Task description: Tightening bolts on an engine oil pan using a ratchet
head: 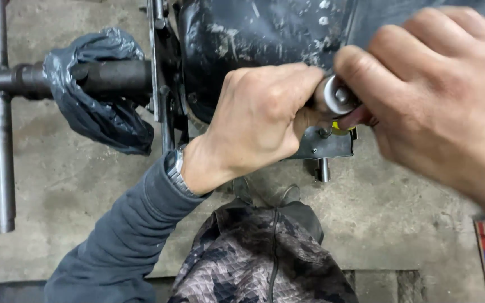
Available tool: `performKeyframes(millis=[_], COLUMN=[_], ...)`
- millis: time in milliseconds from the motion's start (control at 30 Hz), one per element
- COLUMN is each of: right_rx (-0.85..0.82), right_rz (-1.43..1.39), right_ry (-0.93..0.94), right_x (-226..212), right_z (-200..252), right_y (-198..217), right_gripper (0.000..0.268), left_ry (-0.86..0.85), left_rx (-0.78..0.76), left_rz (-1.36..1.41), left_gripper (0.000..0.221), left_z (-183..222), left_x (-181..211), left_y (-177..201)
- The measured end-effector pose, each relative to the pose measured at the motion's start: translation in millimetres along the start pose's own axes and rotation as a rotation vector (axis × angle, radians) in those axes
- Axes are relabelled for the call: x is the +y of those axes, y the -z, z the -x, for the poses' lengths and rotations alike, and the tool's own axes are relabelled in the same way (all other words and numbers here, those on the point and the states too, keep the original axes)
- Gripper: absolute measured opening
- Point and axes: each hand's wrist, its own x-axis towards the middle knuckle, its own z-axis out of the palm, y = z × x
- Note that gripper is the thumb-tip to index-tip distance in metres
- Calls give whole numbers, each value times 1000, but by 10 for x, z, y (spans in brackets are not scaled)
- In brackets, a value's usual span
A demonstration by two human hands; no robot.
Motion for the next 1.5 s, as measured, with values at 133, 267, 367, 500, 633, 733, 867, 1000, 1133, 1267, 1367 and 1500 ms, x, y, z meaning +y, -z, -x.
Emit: performKeyframes(millis=[133,267,367,500,633,733,867,1000,1133,1267,1367,1500], right_rx=[179,193,285,127,63,58,148,128,136,169,198,283], right_rz=[-18,-54,-116,-51,-21,-165,-295,-168,-132,-159,-155,-125], right_ry=[171,51,17,-243,-254,-146,-21,-2,14,71,129,265], right_x=[92,-32,-108,-463,-444,-281,-11,183,356,465,566,739], right_z=[-110,17,9,74,113,146,199,388,544,529,509,309], right_y=[-49,-180,-242,45,96,90,6,-90,-215,-280,-310,-334], right_gripper=[13,10,24,32,21,21,27,23,28,29,17,16], left_ry=[-1,-37,-64,-71,-75,-61,-92,-88,-19,41,52,79], left_rx=[-11,6,12,33,18,46,103,104,78,79,73,101], left_rz=[-70,-93,-46,-81,-134,-196,-190,-157,-104,-121,-112,-195], left_gripper=[17,18,16,8,10,10,10,10,11,8,15,21], left_z=[5,-4,-9,6,55,79,-38,-125,-223,-272,-288,-271], left_x=[8,20,31,3,53,159,240,274,338,379,429,403], left_y=[-8,-28,1,-13,7,-21,-136,-363,-602,-707,-731,-763])
